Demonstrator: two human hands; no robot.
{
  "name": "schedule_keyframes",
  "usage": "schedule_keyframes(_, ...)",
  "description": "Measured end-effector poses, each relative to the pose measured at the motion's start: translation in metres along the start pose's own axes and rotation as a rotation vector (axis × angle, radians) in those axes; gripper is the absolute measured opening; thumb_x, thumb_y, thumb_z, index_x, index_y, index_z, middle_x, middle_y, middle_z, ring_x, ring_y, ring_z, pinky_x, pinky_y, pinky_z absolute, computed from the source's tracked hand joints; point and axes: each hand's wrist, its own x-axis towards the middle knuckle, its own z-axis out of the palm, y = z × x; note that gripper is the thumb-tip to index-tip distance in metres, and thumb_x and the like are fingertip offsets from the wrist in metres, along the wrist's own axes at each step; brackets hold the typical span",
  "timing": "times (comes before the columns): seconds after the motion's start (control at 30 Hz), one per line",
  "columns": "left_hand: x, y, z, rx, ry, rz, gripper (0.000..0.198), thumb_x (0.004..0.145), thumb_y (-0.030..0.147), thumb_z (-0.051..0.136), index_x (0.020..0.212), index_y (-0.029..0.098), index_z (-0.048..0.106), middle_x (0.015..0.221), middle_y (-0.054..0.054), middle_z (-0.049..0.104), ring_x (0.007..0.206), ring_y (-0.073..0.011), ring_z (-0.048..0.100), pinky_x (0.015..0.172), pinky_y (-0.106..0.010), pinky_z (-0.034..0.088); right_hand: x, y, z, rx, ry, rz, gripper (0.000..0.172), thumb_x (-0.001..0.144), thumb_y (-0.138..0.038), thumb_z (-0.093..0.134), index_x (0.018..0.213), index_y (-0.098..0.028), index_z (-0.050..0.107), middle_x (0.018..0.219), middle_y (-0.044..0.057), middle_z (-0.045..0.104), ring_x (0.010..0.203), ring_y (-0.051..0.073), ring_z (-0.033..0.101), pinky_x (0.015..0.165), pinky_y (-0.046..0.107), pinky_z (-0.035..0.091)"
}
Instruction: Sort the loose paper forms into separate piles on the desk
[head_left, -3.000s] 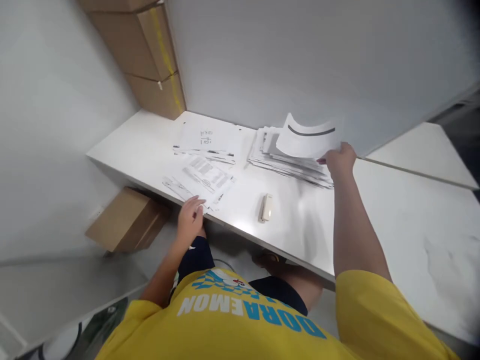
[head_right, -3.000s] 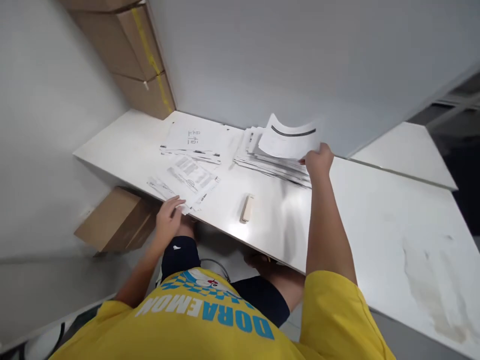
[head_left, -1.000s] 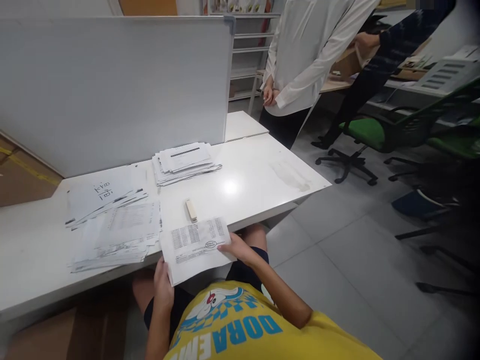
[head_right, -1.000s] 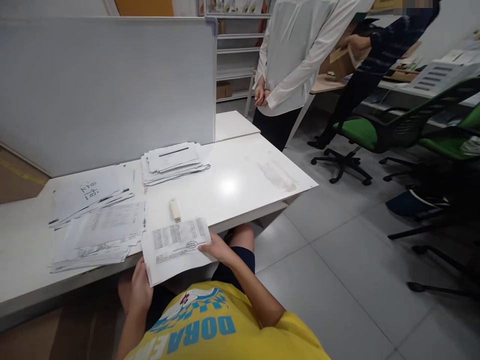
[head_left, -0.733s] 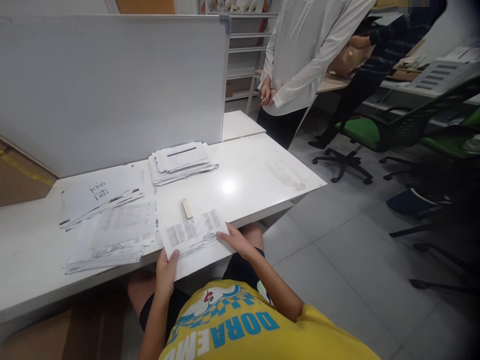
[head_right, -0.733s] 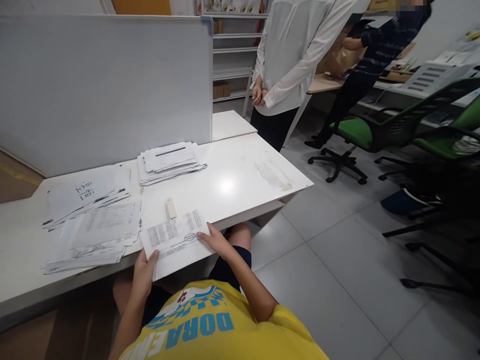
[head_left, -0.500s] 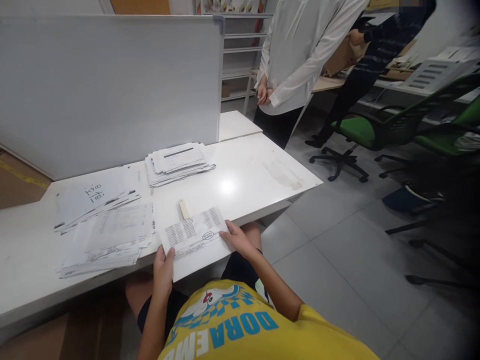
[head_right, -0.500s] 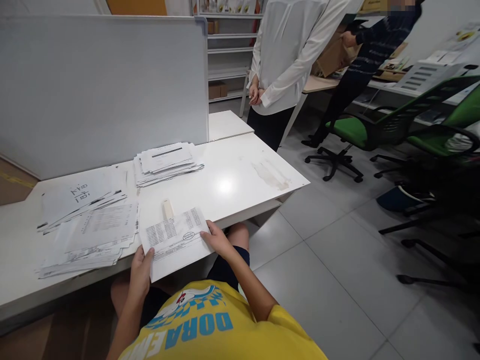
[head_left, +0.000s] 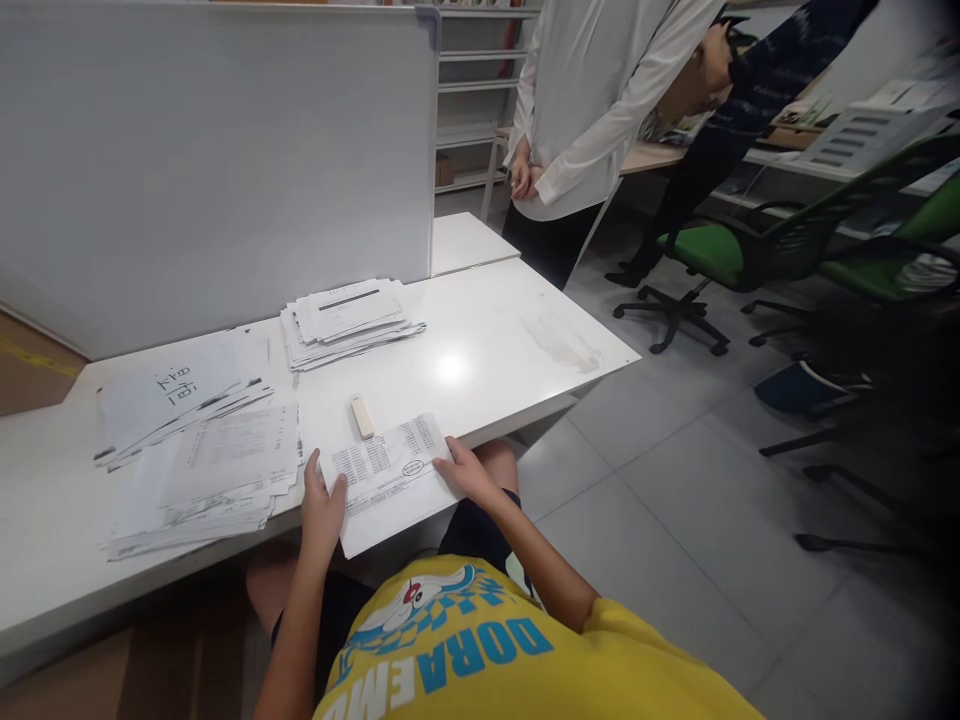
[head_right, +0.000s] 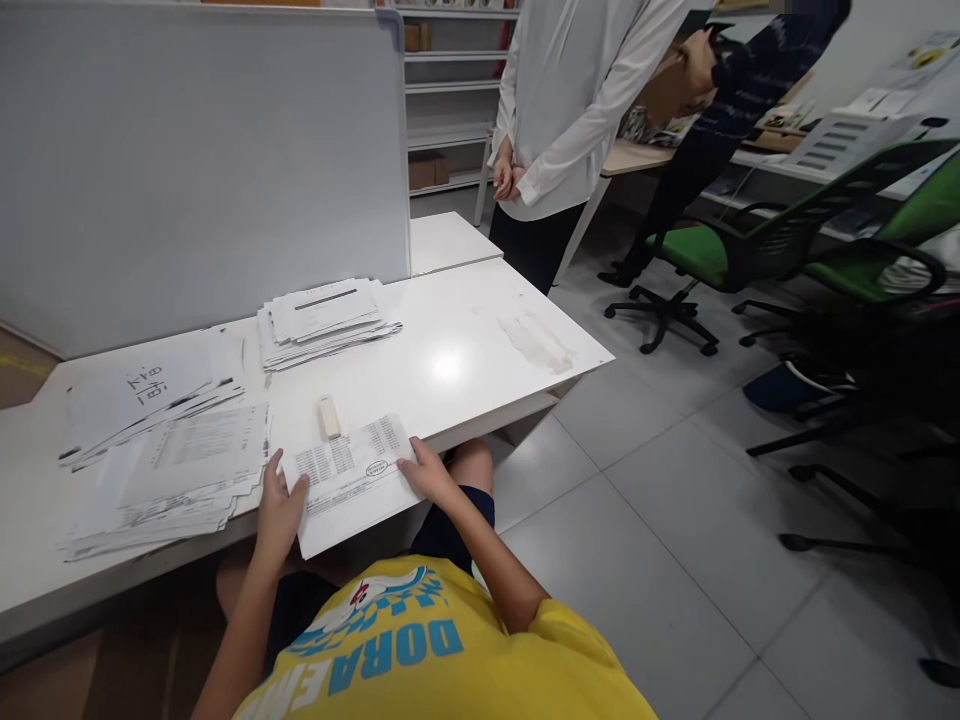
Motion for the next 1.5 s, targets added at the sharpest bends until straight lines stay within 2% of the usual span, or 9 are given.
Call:
schedule_keyframes(0.1, 0.008, 0.018, -0.003, 0.262, -0.049, 0.034, 0.051, 0.092, 0.035, 0.048, 0.142, 0.023, 0.044, 0.128, -0.013, 0.063, 0.122, -0.0309, 0.058, 0.100, -0.047, 0.049, 0.003, 0.004, 0.001, 0.033, 0.010, 0.033, 0.033, 0.082, -0.031, 0.057, 0.114, -0.024, 0.062, 0.120, 0.009, 0.065, 0.116, 0.029, 0.059, 0.100, 0.044, 0.046)
schedule_keyframes(0.27, 0.023, 0.031, -0.001, 0.500, -0.086, 0.241, 0.038, 0.091, 0.030, 0.040, 0.122, 0.014, 0.057, 0.117, -0.016, 0.065, 0.113, -0.0321, 0.059, 0.096, -0.046, 0.048, 0.008, 0.005, -0.002, 0.034, 0.022, 0.066, 0.027, 0.081, -0.030, 0.057, 0.106, -0.023, 0.062, 0.116, 0.007, 0.067, 0.110, 0.027, 0.061, 0.098, 0.041, 0.048)
schedule_keyframes(0.43, 0.037, 0.031, 0.002, 0.482, -0.123, 0.111, 0.042, 0.091, 0.037, 0.043, 0.126, 0.017, 0.054, 0.099, -0.011, 0.067, 0.091, -0.0295, 0.064, 0.076, -0.038, 0.052, 0.011, 0.003, -0.011, -0.005, 0.061, 0.074, 0.021, 0.080, -0.029, 0.056, 0.099, -0.023, 0.062, 0.112, 0.007, 0.068, 0.108, 0.027, 0.062, 0.095, 0.041, 0.049)
schedule_keyframes(0.6, 0.043, 0.032, 0.003, 0.471, -0.178, 0.119, 0.034, 0.092, 0.034, 0.041, 0.114, 0.020, 0.062, 0.093, -0.008, 0.068, 0.088, -0.0269, 0.065, 0.074, -0.035, 0.050, 0.015, 0.001, -0.017, -0.041, 0.077, 0.068, 0.022, 0.079, -0.030, 0.056, 0.098, -0.023, 0.062, 0.107, 0.008, 0.069, 0.104, 0.028, 0.063, 0.091, 0.042, 0.050)
schedule_keyframes(0.93, 0.052, 0.030, 0.015, 0.571, -0.135, 0.395, 0.040, 0.094, 0.033, 0.036, 0.118, 0.014, 0.062, 0.109, -0.014, 0.067, 0.102, -0.0312, 0.060, 0.086, -0.045, 0.050, 0.024, 0.007, -0.023, -0.127, 0.171, 0.032, 0.020, 0.076, -0.034, 0.053, 0.092, -0.022, 0.057, 0.098, 0.005, 0.068, 0.095, 0.026, 0.063, 0.083, 0.038, 0.050)
schedule_keyframes(1.1, 0.051, 0.026, 0.028, 0.547, -0.003, 0.587, 0.053, 0.095, 0.033, 0.039, 0.141, 0.007, 0.043, 0.136, -0.021, 0.053, 0.125, -0.0346, 0.050, 0.102, -0.052, 0.045, 0.029, 0.005, -0.031, -0.216, 0.207, -0.020, 0.024, 0.077, -0.037, 0.051, 0.094, -0.022, 0.057, 0.099, 0.004, 0.067, 0.096, 0.025, 0.061, 0.085, 0.037, 0.049)
schedule_keyframes(1.23, 0.054, 0.022, 0.037, 0.551, -0.119, 0.786, 0.053, 0.097, 0.032, 0.036, 0.145, 0.011, 0.040, 0.152, -0.017, 0.042, 0.143, -0.0328, 0.034, 0.114, -0.053, 0.035, 0.036, 0.000, -0.036, -0.210, 0.208, -0.012, 0.022, 0.075, -0.035, 0.051, 0.091, -0.022, 0.057, 0.094, 0.003, 0.067, 0.092, 0.024, 0.060, 0.084, 0.037, 0.049)
schedule_keyframes(1.37, 0.060, 0.019, 0.038, 0.566, -0.155, 0.776, 0.047, 0.097, 0.026, 0.034, 0.141, 0.013, 0.048, 0.149, -0.013, 0.047, 0.146, -0.0304, 0.030, 0.116, -0.051, 0.036, 0.040, -0.002, -0.041, -0.175, 0.180, 0.016, 0.019, 0.073, -0.033, 0.053, 0.088, -0.022, 0.058, 0.093, 0.003, 0.067, 0.091, 0.024, 0.060, 0.084, 0.038, 0.049)
schedule_keyframes(1.5, 0.064, 0.017, 0.036, 0.559, -0.186, 0.768, 0.052, 0.094, 0.016, 0.033, 0.145, 0.014, 0.043, 0.152, -0.012, 0.045, 0.148, -0.0287, 0.027, 0.117, -0.051, 0.036, 0.040, -0.001, -0.043, -0.139, 0.176, 0.028, 0.019, 0.073, -0.032, 0.055, 0.088, -0.022, 0.059, 0.092, 0.003, 0.067, 0.092, 0.024, 0.061, 0.085, 0.039, 0.049)
